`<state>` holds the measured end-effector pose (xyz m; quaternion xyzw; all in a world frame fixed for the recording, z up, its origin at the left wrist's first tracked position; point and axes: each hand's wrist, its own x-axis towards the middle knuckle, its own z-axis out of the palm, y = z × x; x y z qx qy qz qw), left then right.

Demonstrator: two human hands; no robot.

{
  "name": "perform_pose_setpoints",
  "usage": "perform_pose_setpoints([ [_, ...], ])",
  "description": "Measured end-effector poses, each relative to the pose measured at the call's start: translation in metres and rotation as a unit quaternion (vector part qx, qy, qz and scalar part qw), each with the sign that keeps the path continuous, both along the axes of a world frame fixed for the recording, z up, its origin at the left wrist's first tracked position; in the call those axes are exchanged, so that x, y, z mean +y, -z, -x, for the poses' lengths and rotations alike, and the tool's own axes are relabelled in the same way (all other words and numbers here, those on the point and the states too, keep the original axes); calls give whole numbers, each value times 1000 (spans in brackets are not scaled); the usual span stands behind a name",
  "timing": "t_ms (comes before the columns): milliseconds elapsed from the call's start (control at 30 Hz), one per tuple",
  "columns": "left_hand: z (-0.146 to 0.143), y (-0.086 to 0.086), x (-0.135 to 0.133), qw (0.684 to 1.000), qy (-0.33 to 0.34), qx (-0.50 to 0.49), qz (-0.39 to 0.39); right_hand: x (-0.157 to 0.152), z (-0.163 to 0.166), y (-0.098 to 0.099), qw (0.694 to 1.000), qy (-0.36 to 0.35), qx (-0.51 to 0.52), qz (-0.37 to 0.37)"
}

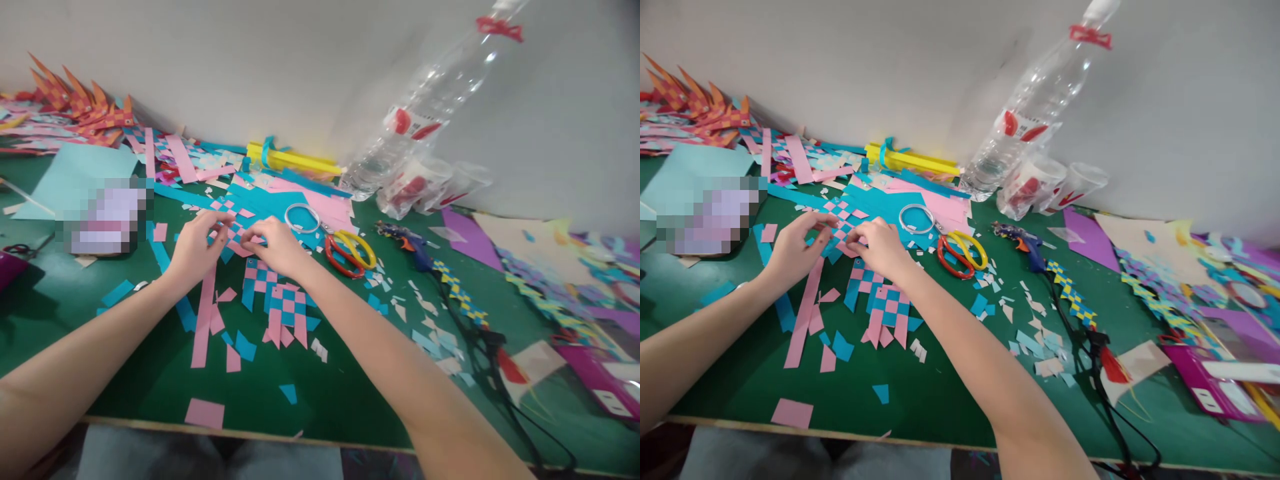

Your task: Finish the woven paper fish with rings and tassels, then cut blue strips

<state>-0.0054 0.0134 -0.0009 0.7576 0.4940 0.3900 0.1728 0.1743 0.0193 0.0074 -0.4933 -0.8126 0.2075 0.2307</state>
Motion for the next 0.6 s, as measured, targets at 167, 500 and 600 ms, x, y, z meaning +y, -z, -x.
perform_pose_setpoints([
  [167, 3, 5, 5, 993, -38, 112, -14, 13, 9, -7, 995, -44, -84, 31],
  [500, 7, 15, 7, 980, -53, 191, -6, 22, 17, -13, 979, -96, -166, 60],
  [600, 7, 16, 8, 980, -49, 191, -6, 23, 17, -13, 976, -98, -185, 63],
])
